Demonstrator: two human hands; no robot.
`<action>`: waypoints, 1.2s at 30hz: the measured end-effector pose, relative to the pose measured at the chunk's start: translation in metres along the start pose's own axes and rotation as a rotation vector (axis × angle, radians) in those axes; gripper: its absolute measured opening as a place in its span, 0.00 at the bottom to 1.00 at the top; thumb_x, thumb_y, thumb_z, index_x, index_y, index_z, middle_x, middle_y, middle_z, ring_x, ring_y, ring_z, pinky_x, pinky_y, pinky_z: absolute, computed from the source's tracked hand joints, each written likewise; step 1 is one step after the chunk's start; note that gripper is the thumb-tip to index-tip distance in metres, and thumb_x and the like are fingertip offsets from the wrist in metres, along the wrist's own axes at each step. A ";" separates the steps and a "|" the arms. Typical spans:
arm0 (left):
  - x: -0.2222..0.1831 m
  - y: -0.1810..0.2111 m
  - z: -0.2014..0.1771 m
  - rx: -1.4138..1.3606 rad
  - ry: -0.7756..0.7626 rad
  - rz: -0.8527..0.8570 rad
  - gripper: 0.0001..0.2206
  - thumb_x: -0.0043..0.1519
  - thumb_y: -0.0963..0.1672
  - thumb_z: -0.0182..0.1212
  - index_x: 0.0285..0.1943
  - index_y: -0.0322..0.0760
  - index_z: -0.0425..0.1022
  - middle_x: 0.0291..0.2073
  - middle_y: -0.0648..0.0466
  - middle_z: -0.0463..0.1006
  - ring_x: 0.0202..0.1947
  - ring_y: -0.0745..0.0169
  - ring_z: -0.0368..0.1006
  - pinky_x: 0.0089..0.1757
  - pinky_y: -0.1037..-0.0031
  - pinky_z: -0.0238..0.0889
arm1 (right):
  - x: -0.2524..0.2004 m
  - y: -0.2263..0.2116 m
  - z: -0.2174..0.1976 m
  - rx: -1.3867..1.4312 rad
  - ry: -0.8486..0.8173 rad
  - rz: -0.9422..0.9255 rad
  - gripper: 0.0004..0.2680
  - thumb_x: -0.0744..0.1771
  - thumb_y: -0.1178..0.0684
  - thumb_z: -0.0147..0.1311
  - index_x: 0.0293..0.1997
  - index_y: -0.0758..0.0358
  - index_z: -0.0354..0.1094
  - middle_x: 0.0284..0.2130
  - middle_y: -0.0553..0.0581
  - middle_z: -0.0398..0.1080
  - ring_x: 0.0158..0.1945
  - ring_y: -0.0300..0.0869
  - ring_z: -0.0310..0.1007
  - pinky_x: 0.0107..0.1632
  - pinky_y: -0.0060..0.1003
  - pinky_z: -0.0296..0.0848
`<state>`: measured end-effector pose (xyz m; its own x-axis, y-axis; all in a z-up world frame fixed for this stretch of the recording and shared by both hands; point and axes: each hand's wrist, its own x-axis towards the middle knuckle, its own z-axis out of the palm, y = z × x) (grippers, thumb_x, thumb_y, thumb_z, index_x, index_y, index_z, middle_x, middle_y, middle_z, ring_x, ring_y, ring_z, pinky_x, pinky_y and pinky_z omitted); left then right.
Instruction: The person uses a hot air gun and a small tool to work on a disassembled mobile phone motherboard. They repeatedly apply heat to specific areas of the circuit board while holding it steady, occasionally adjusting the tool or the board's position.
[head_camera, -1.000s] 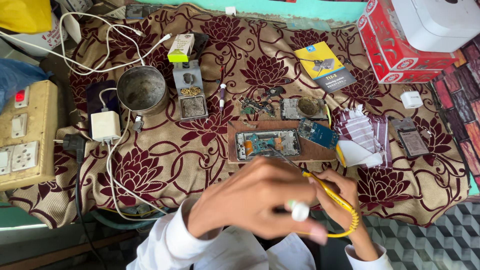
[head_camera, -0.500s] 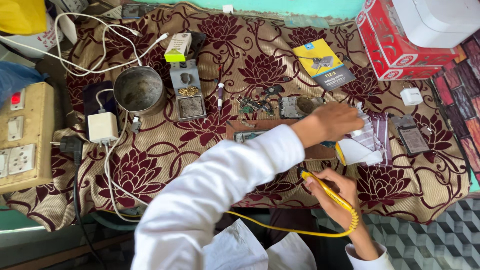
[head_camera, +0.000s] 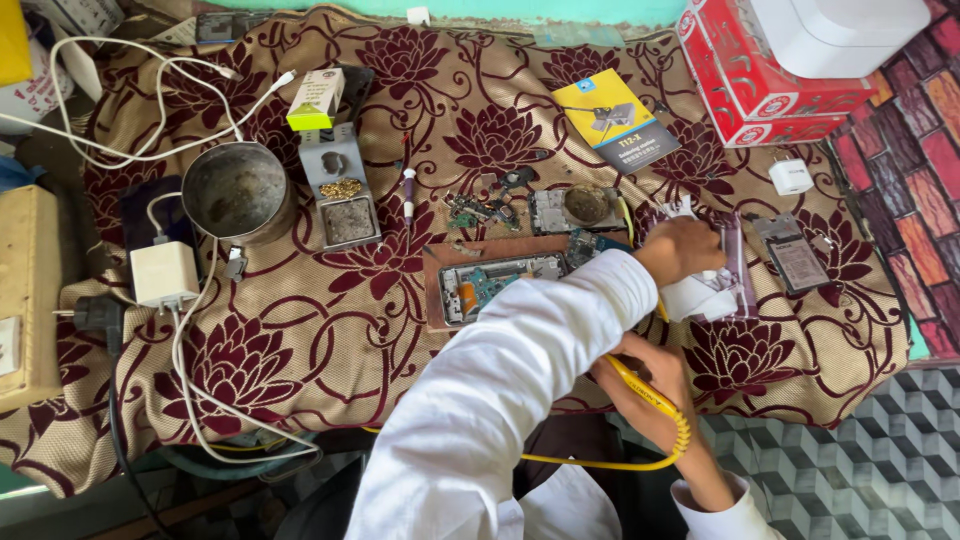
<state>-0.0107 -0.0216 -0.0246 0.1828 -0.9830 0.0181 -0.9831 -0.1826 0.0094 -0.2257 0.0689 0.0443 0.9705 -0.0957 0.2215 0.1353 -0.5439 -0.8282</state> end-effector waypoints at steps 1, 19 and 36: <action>0.006 -0.001 0.003 -0.014 -0.034 0.016 0.16 0.57 0.40 0.68 0.53 0.49 0.76 0.51 0.55 0.78 0.55 0.53 0.74 0.50 0.66 0.71 | 0.000 -0.001 -0.001 0.014 -0.009 0.000 0.05 0.62 0.63 0.59 0.39 0.67 0.74 0.26 0.51 0.79 0.28 0.27 0.72 0.32 0.24 0.70; -0.099 -0.146 -0.131 -0.476 0.852 -0.236 0.22 0.68 0.47 0.58 0.69 0.37 0.60 0.47 0.39 0.79 0.49 0.41 0.74 0.53 0.53 0.63 | -0.001 -0.002 0.001 0.001 -0.030 0.020 0.04 0.64 0.60 0.61 0.37 0.69 0.75 0.27 0.53 0.80 0.27 0.29 0.74 0.29 0.25 0.69; -0.337 -0.123 -0.188 -1.556 1.411 -0.370 0.28 0.64 0.48 0.64 0.68 0.24 0.66 0.59 0.45 0.73 0.61 0.49 0.66 0.62 0.58 0.55 | -0.002 0.007 0.002 0.088 -0.042 0.015 0.04 0.64 0.59 0.61 0.37 0.70 0.72 0.27 0.52 0.79 0.31 0.28 0.75 0.31 0.23 0.70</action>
<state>0.0498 0.3361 0.1559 0.9254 -0.1095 0.3629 -0.2396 0.5730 0.7837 -0.2265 0.0671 0.0371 0.9798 -0.0670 0.1882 0.1359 -0.4671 -0.8737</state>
